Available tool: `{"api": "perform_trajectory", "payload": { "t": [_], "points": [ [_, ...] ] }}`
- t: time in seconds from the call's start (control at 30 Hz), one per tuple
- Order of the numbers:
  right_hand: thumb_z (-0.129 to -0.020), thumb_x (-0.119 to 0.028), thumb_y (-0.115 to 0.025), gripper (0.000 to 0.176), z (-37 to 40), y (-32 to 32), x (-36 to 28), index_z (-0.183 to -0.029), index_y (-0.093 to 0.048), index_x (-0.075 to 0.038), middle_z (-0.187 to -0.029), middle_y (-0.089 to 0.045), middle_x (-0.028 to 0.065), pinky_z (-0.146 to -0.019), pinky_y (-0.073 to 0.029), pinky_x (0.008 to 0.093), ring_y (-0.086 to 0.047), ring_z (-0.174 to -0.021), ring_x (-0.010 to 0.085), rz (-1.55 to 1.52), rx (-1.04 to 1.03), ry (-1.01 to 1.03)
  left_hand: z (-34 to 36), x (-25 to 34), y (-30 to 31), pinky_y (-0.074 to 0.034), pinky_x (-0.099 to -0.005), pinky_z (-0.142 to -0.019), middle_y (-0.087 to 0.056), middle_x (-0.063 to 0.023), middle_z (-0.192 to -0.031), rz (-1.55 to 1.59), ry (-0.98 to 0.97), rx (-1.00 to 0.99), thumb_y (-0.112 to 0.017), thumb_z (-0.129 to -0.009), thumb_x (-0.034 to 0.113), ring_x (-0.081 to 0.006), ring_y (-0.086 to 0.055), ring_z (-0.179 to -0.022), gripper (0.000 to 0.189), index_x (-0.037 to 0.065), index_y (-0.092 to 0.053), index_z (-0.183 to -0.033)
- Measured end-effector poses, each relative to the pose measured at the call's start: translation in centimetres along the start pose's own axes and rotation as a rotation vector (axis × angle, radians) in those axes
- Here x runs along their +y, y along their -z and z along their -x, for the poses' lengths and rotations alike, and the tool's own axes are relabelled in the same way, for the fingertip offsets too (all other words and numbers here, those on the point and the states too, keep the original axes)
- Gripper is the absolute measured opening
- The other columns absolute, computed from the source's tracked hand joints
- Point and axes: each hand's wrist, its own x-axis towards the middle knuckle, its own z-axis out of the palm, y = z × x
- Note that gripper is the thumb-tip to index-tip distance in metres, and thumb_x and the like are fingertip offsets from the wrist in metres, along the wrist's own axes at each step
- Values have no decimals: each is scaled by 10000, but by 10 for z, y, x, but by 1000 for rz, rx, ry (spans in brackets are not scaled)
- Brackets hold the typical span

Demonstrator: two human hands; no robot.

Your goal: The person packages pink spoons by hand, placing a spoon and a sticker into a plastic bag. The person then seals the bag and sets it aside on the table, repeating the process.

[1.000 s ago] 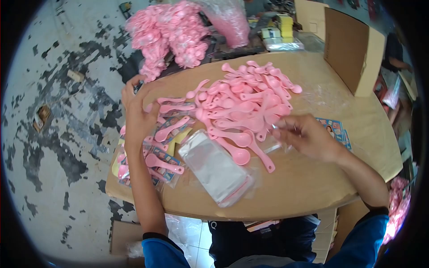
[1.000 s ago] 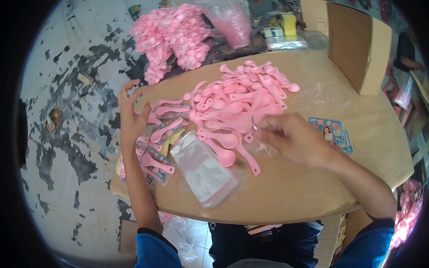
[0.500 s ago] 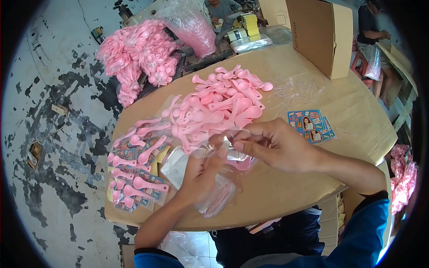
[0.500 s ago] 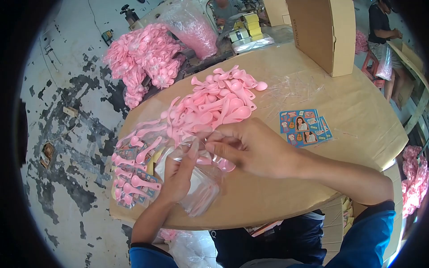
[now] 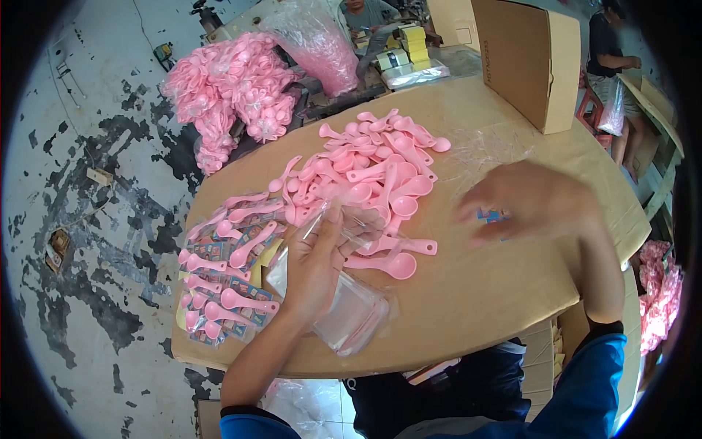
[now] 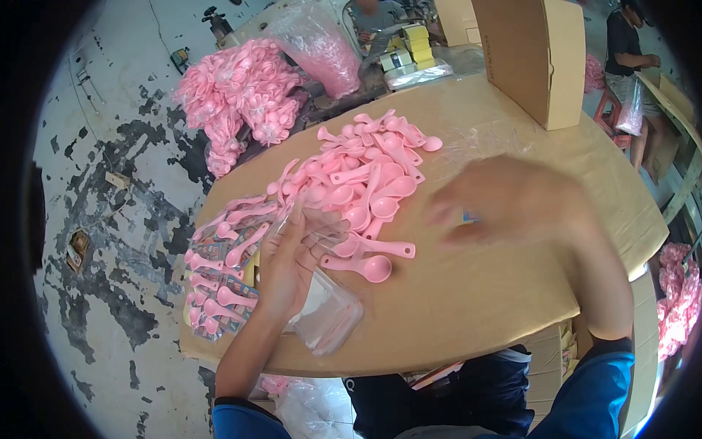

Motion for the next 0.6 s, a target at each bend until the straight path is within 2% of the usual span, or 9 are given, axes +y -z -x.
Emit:
{"api": "perform_trajectory", "payload": {
  "t": [0.03,0.13,0.23,0.33,0.43,0.6],
  "points": [
    [-784,-300,-748,393,13,11,17,-1093,-650,-78,-976,-669,104,-827,-477,400,-625,-927,309,120,-39,-43,0,2,1,-546,-388,-878,-657,-184,-1083,21,16,29,-420,-1034,275,-277,-664,-994,358,-32,-596,-1093],
    [-668,-346,-827,571,23,12,46,-1128,-623,-78,-1046,-618,111,-855,-455,379,-585,-1007,296,271,-99,-340,-2,5,0,-557,-391,-850,-661,-182,-1072,81,66,99,-426,-1032,300,-266,-669,-983,356,-8,-577,-1128],
    [-588,-366,-868,651,16,4,63,-1105,-607,-68,-998,-596,114,-826,-463,366,-588,-963,298,80,-214,-479,-3,6,-1,-560,-406,-854,-655,-199,-1091,116,132,80,-415,-1034,305,-279,-668,-993,360,-1,-529,-1185],
    [-570,-357,-867,646,18,-1,55,-1076,-604,-55,-907,-626,117,-773,-469,390,-614,-899,317,90,-152,-412,0,4,-1,-572,-408,-851,-645,-216,-1108,147,189,26,-410,-1034,291,-296,-670,-991,358,2,-482,-1233],
    [-603,-356,-857,575,13,4,43,-1016,-607,-44,-921,-632,140,-765,-463,396,-613,-899,323,106,-136,-408,1,6,-5,-581,-393,-852,-636,-227,-1119,171,206,5,-438,-1023,226,-306,-679,-966,352,-3,-442,-1290],
    [-783,-287,-737,327,7,7,33,-960,-658,-24,-809,-647,160,-735,-473,416,-630,-818,338,89,-49,-364,3,4,-7,-578,-407,-847,-625,-194,-1156,47,193,25,-579,-954,93,-291,-663,-1017,383,-33,-461,-1296]
  ]
}}
